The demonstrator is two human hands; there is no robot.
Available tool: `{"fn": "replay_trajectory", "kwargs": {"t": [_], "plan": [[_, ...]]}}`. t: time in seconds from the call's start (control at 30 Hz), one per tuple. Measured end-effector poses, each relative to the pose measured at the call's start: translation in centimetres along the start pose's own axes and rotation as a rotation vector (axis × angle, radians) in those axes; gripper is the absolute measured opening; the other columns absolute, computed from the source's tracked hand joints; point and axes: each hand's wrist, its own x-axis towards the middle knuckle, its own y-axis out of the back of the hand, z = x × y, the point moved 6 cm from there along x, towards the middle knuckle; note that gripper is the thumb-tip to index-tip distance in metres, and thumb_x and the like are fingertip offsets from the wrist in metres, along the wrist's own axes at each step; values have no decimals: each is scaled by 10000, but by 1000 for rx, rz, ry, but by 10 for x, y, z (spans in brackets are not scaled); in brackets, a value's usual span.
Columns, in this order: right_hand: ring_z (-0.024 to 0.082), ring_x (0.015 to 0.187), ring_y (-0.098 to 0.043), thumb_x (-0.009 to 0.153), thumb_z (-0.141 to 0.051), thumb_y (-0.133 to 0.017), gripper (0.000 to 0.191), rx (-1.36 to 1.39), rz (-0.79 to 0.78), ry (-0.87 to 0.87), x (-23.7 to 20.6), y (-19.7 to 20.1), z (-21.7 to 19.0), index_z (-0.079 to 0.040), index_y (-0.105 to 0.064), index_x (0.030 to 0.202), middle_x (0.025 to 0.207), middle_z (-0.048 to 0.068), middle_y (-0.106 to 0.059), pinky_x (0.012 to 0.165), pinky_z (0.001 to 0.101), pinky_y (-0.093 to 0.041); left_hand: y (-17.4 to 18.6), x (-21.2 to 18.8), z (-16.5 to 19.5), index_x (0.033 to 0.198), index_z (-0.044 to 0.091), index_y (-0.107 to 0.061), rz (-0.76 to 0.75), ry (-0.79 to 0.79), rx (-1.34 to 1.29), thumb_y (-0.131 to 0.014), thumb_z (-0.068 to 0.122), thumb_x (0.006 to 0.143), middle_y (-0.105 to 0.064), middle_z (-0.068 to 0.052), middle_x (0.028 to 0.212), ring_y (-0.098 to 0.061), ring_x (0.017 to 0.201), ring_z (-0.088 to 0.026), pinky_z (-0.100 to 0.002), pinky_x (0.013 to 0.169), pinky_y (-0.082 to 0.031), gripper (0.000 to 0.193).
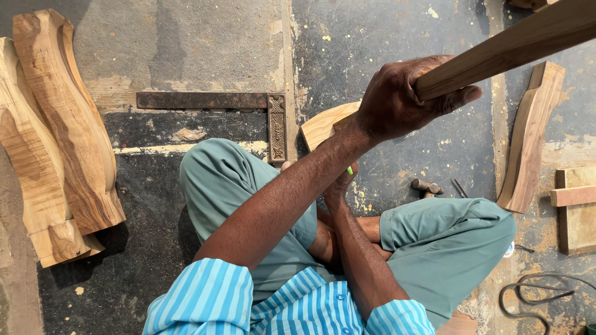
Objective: The person sits on the floor of a woodworking workshop marking curved wooden furniture parts with a green pencil using a try square as a guide. They reposition the square and wood pieces, lift and turn pieces to mark other sides, and move finished pieces aside while handling straight wooden strips.
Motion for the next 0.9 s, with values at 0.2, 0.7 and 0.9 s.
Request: {"fn": "replay_trajectory", "kwargs": {"t": [0.2,0.7,0.9], "plan": [[88,721,-552,1069,-583,-555,553,-19,20,-7,-1,2,6,-66,-547,875,779,-29,-565,622,352,-481,0,-2,0,1189,88,-718,7,21,-27,-728,521,953,-803,-59,1026,-817,858,-125,-283,766,-688,494],[151,719,-560,1048,-502,-650,484,-212,24,132,1,4,1,-52,-536,911,801,1,-536,626,365,-472,4,-2,3,1199,94,-725,-2,34,-23,-755,491,945,-798,-61,1097,-817,900,-137,-283,796,-704,472],[134,737,-574,1053,-548,-585,504,-147,1,82,1,7,8,-70,-528,903,804,-6,-536,665,356,-486,1,-1,2,1178,86,-722,1,3,-3,-752,488,946,-795,-72,1079,-812,938,-153,-301,822,-687,465]]}}
